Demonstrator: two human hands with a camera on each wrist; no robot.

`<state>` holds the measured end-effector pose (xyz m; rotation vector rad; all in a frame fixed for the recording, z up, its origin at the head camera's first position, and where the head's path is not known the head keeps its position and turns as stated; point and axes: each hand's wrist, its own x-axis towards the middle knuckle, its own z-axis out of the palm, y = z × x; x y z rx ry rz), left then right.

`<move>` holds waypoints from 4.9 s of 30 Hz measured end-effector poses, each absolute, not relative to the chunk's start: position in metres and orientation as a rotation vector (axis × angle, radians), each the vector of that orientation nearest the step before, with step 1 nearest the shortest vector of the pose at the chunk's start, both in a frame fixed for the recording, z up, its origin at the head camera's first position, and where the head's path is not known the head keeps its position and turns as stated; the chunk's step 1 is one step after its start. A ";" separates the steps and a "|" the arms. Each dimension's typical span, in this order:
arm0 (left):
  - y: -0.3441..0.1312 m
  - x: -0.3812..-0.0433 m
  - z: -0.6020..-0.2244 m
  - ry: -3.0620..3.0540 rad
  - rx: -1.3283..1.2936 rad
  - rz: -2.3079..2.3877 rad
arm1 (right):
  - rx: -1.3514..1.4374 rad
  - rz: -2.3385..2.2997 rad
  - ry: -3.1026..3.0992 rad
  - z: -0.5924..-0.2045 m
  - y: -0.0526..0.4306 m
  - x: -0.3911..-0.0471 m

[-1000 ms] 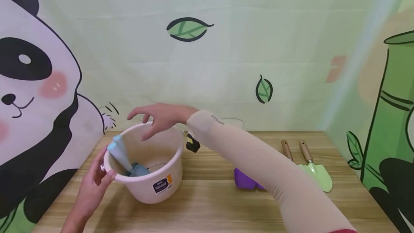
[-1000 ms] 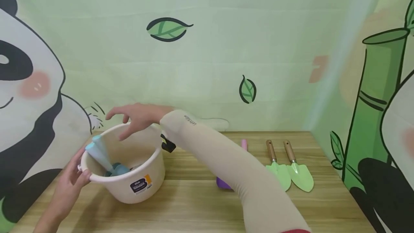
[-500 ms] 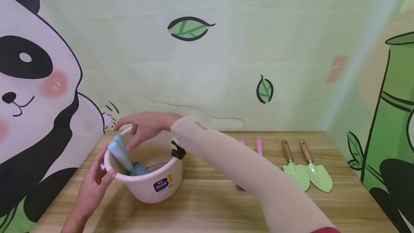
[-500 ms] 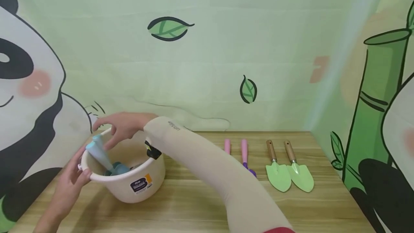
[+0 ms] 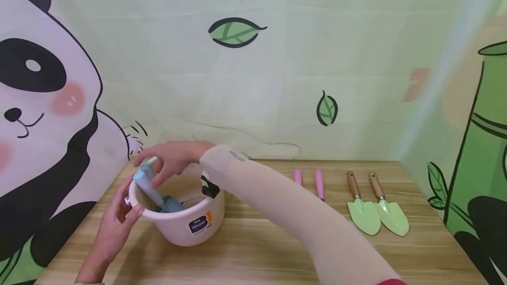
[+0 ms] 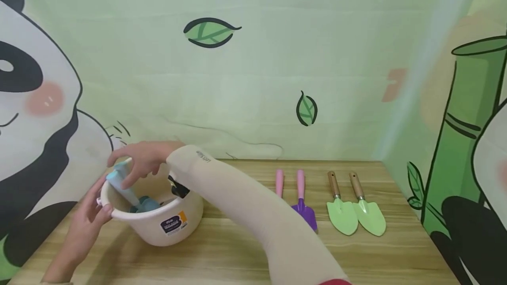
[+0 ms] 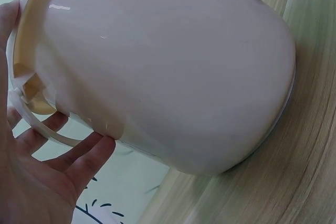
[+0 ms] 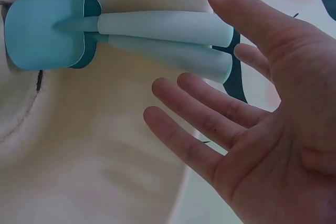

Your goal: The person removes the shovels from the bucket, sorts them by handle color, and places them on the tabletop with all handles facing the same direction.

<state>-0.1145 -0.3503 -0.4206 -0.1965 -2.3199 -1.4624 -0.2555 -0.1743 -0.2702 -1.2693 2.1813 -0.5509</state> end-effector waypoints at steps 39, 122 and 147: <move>-0.349 -0.116 -0.419 -2.287 -0.219 -1.493 | -1.352 -0.487 2.221 -0.275 -0.192 -0.242; -0.348 -0.116 -0.425 -2.278 -0.201 -1.463 | -1.698 -1.480 2.497 -0.227 -0.100 -0.266; -0.347 -0.116 -0.425 -2.276 -0.202 -1.451 | -1.626 -1.912 2.463 -0.207 -0.059 -0.282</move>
